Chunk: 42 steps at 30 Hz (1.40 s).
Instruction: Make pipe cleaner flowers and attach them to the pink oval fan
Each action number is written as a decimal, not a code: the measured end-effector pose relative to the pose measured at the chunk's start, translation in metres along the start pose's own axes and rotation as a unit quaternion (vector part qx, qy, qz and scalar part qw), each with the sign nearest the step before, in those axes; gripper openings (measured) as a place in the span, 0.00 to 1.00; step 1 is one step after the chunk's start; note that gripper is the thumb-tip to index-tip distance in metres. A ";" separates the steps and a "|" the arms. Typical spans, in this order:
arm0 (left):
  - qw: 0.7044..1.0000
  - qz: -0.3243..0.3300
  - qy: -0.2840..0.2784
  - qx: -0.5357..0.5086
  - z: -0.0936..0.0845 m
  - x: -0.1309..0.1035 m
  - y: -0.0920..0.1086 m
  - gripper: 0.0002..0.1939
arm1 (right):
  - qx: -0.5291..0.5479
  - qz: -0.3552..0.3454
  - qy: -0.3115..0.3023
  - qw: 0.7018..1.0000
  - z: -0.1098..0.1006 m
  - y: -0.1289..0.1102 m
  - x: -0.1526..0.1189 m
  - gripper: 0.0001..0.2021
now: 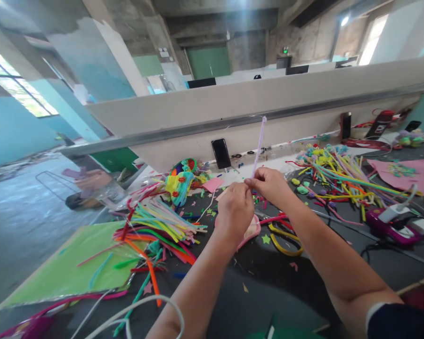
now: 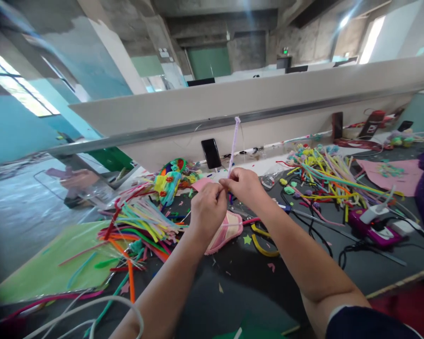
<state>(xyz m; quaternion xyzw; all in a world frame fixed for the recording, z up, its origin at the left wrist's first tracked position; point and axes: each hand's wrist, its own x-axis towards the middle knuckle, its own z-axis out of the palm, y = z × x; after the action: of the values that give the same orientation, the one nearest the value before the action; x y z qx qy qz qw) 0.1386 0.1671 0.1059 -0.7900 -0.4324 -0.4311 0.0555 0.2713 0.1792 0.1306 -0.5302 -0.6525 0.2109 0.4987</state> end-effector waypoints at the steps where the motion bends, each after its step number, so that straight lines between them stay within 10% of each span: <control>1: 1.000 0.006 0.000 -0.002 0.001 -0.001 0.001 0.11 | -0.022 -0.002 0.008 1.000 -0.001 -0.001 0.000 0.13; 10: 0.945 -0.158 -0.079 -0.274 -0.008 0.008 0.003 0.14 | 0.125 0.004 -0.099 0.987 -0.015 0.006 0.004 0.11; 21: 0.527 -0.321 -0.274 -0.738 -0.008 0.003 0.016 0.14 | 0.451 -0.037 -0.230 0.861 -0.018 0.023 0.001 0.17; 24: 0.547 -0.310 -0.250 -0.736 -0.005 0.003 0.016 0.14 | 0.454 -0.030 -0.224 0.862 -0.017 0.023 0.001 0.16; 30: 0.803 -0.257 -0.101 -0.529 0.006 0.004 0.000 0.14 | 0.323 0.024 -0.141 0.936 -0.014 0.015 0.006 0.17; 34: 0.874 -0.221 -0.107 -0.419 0.005 0.006 -0.005 0.13 | 0.199 0.001 -0.078 0.977 -0.017 0.008 0.005 0.15; 37: 0.827 -0.212 -0.164 -0.494 0.000 0.007 -0.003 0.13 | 0.245 -0.010 -0.118 0.962 -0.023 0.007 0.002 0.14; 42: 0.602 -0.224 -0.271 -0.717 -0.006 0.001 0.013 0.17 | 0.439 -0.053 -0.179 0.879 -0.019 0.009 -0.005 0.14</control>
<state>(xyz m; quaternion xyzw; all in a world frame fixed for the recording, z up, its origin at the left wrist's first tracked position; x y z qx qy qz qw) 0.1447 0.1564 0.1143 -0.5351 -0.1432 -0.3677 -0.7470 0.2916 0.1730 0.1294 -0.1751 -0.5985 0.5404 0.5649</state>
